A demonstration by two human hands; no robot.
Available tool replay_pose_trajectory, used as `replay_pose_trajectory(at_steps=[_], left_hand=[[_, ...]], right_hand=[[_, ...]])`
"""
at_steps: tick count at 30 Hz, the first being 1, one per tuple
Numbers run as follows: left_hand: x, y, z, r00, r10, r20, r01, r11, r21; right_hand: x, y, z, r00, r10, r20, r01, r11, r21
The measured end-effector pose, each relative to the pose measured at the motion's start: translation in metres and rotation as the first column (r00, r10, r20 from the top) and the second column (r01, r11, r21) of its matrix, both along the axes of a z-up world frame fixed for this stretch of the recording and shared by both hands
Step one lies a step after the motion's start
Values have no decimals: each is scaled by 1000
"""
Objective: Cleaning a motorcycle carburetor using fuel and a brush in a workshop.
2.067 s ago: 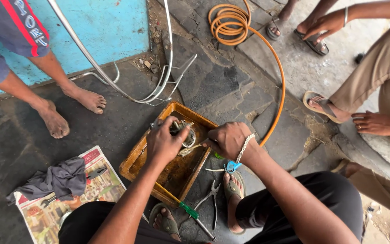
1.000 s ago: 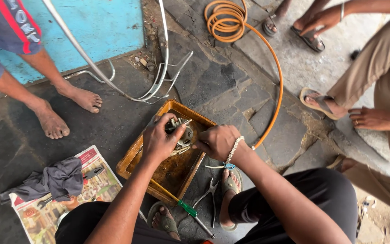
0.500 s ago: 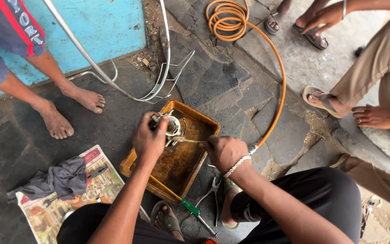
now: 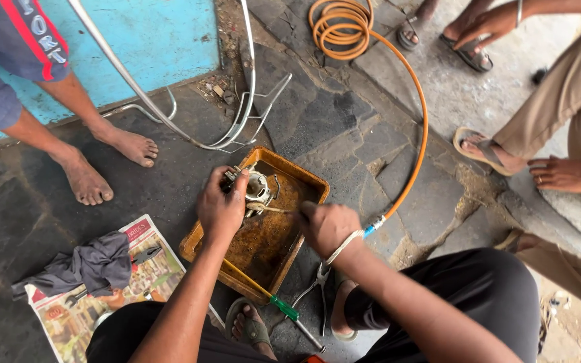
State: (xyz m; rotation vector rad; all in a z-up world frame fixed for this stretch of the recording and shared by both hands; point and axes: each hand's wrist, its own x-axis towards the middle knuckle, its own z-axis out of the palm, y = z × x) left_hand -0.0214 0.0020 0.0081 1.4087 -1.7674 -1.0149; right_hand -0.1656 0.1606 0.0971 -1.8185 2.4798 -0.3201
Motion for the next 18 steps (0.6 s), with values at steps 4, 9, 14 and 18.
replay_pose_trajectory(at_steps=[4,9,14,18], left_hand=[[-2,9,16,996,-78,-30,83,978,189],[-6,4,1,996,-92,16,92,996,11],[4,-3,7,998,-54,15,52,993,102],[4,-2,7,977,50,-208,-45,999,28]], right_hand=[[1,-5,10,1000,-19,17,18,997,81],[-3,0,0,1000,12,18,-12,1000,-9],[-46,15,6,999,-30,43,26,996,85],[-62,18,-20,978,70,194,-47,991,-122]])
